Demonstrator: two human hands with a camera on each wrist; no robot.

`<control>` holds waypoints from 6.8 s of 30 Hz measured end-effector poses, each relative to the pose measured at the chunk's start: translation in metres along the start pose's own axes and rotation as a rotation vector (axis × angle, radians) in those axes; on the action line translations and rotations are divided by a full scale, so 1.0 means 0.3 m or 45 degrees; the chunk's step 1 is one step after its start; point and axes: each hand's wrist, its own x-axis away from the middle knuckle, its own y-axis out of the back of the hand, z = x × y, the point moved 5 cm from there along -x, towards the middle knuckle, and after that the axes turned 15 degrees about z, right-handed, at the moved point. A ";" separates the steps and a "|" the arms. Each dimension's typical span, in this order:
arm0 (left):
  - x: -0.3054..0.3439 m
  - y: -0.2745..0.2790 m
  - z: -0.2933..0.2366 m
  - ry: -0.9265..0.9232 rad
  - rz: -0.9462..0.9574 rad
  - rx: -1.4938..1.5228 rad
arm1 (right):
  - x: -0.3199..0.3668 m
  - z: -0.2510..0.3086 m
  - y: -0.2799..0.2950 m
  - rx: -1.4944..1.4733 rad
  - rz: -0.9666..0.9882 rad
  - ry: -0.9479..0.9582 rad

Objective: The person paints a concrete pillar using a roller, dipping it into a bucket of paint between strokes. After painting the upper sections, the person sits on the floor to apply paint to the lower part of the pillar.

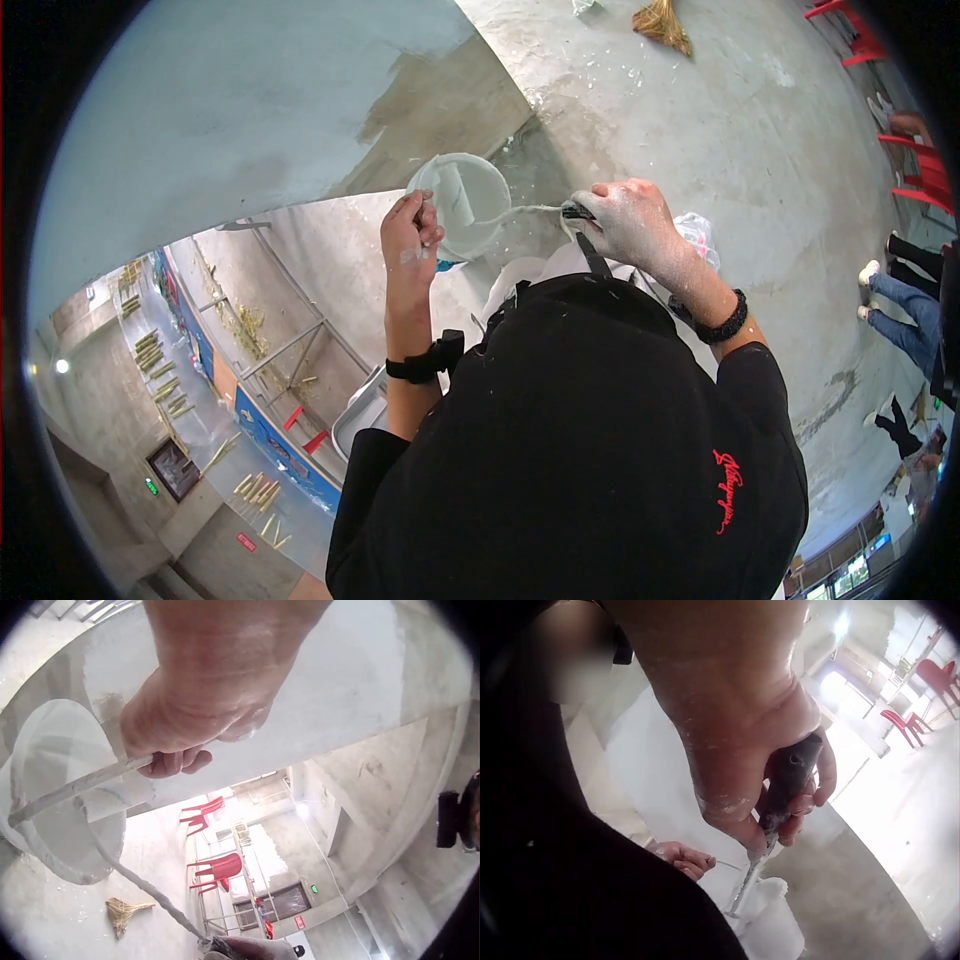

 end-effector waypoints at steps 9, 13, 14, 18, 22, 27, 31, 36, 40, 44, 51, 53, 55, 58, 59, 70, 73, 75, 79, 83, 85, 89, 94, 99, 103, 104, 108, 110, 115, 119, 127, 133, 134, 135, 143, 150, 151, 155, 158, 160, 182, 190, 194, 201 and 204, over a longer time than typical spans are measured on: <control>0.010 0.019 0.008 -0.057 -0.059 0.044 | -0.018 -0.051 0.024 -0.251 -0.354 -0.052; 0.023 0.043 0.014 -0.077 -0.103 0.061 | -0.087 -0.108 -0.025 -0.419 -0.428 -0.106; 0.027 0.049 0.019 -0.087 -0.105 0.073 | -0.111 -0.133 -0.046 -0.470 -0.485 -0.143; 0.063 0.079 0.034 -0.110 -0.170 0.088 | -0.239 -0.217 -0.124 -0.506 -0.545 -0.242; 0.102 0.114 0.053 -0.136 -0.240 0.140 | -0.445 -0.304 -0.221 -0.612 -0.474 -0.363; 0.159 0.150 0.086 -0.137 -0.365 0.175 | -0.624 -0.363 -0.330 -0.747 -0.472 -0.467; 0.200 0.180 0.126 -0.157 -0.462 0.238 | -0.682 -0.404 -0.407 -0.900 -0.392 -0.389; 0.268 0.230 0.163 -0.194 -0.513 0.278 | -0.726 -0.419 -0.484 -0.925 -0.292 -0.338; 0.272 0.243 0.169 -0.186 -0.550 0.280 | -0.739 -0.434 -0.520 -0.920 -0.256 -0.347; 0.260 0.244 0.172 -0.184 -0.529 0.285 | -0.717 -0.417 -0.511 -0.955 -0.267 -0.368; 0.231 0.218 0.158 -0.184 -0.469 0.252 | -0.685 -0.334 -0.371 -0.988 -0.386 -0.288; 0.227 0.222 0.161 -0.182 -0.461 0.242 | -0.651 -0.270 -0.254 -0.959 -0.416 -0.273; 0.223 0.224 0.158 -0.180 -0.448 0.231 | -0.639 -0.246 -0.209 -0.928 -0.451 -0.259; 0.218 0.218 0.154 -0.173 -0.438 0.222 | -0.645 -0.254 -0.206 -0.922 -0.486 -0.226; 0.215 0.216 0.155 -0.168 -0.457 0.232 | -0.654 -0.268 -0.233 -0.919 -0.417 -0.261; 0.213 0.215 0.163 -0.160 -0.501 0.247 | -0.722 -0.394 -0.474 -0.899 -0.274 -0.383; 0.208 0.216 0.165 -0.168 -0.466 0.252 | -0.711 -0.390 -0.466 -0.896 -0.235 -0.444; 0.209 0.214 0.160 -0.160 -0.419 0.218 | -0.696 -0.369 -0.433 -0.896 -0.315 -0.392; 0.204 0.216 0.162 -0.145 -0.413 0.209 | -0.634 -0.287 -0.259 -0.904 -0.356 -0.362; 0.197 0.209 0.164 -0.130 -0.413 0.206 | -0.614 -0.246 -0.148 -0.852 -0.436 -0.244; 0.194 0.205 0.165 -0.123 -0.407 0.211 | -0.606 -0.243 -0.140 -0.866 -0.459 -0.223; 0.181 0.205 0.172 -0.121 -0.420 0.223 | -0.637 -0.291 -0.224 -0.841 -0.346 -0.312; 0.190 0.203 0.172 -0.145 -0.430 0.221 | -0.665 -0.323 -0.317 -0.819 -0.229 -0.430; 0.187 0.209 0.171 -0.169 -0.448 0.248 | -0.677 -0.337 -0.347 -0.798 -0.114 -0.550; 0.186 0.206 0.162 -0.150 -0.479 0.236 | -0.645 -0.291 -0.285 -0.802 -0.172 -0.518; 0.185 0.209 0.164 -0.148 -0.472 0.241 | -0.630 -0.272 -0.254 -0.876 -0.216 -0.479; 0.185 0.214 0.167 -0.145 -0.481 0.247 | -0.611 -0.217 -0.156 -0.978 -0.376 -0.268; 0.183 0.213 0.172 -0.142 -0.496 0.258 | -0.615 -0.210 -0.155 -0.910 -0.396 -0.195; 0.187 0.222 0.179 -0.175 -0.489 0.268 | -0.685 -0.311 -0.332 -1.032 -0.393 -0.205; 0.186 0.226 0.181 -0.162 -0.509 0.271 | -0.744 -0.411 -0.498 -1.090 -0.255 -0.396; 0.189 0.233 0.165 -0.135 -0.514 0.228 | -0.661 -0.329 -0.308 -1.127 -0.299 -0.435; 0.200 0.251 0.166 -0.139 -0.569 0.237 | -0.645 -0.320 -0.235 -1.150 -0.397 -0.325; 0.200 0.252 0.166 -0.144 -0.573 0.238 | -0.659 -0.352 -0.277 -1.087 -0.331 -0.371; 0.197 0.252 0.168 -0.144 -0.569 0.237 | -0.675 -0.385 -0.320 -1.024 -0.268 -0.414; 0.199 0.247 0.168 -0.175 -0.537 0.245 | -0.757 -0.543 -0.517 -0.853 -0.173 -0.519; 0.189 0.251 0.167 -0.176 -0.493 0.215 | -0.647 -0.469 -0.263 -0.907 -0.292 -0.388; 0.189 0.254 0.167 -0.170 -0.485 0.191 | -0.644 -0.471 -0.237 -0.861 -0.337 -0.332; 0.184 0.252 0.171 -0.175 -0.484 0.200 | -0.683 -0.558 -0.300 -0.807 -0.329 -0.309; 0.180 0.251 0.174 -0.182 -0.486 0.228 | -0.741 -0.623 -0.381 -0.842 -0.065 -0.464; 0.178 0.251 0.173 -0.172 -0.484 0.211 | -0.761 -0.638 -0.421 -0.780 -0.077 -0.499; 0.207 0.256 0.180 -0.205 -0.547 0.257 | -0.686 -0.203 -0.259 -1.482 -0.293 0.004; 0.223 0.284 0.207 -0.190 -0.589 0.243 | -0.797 -0.277 -0.503 -1.980 0.203 0.043; 0.222 0.287 0.210 -0.161 -0.616 0.225 | -0.797 -0.387 -0.588 -1.720 0.128 -0.088; 0.211 0.284 0.210 -0.138 -0.578 0.203 | -0.784 -0.311 -0.403 -1.189 -0.146 0.072; 0.210 0.279 0.202 -0.132 -0.578 0.201 | -0.775 -0.205 -0.267 -1.230 -0.118 0.118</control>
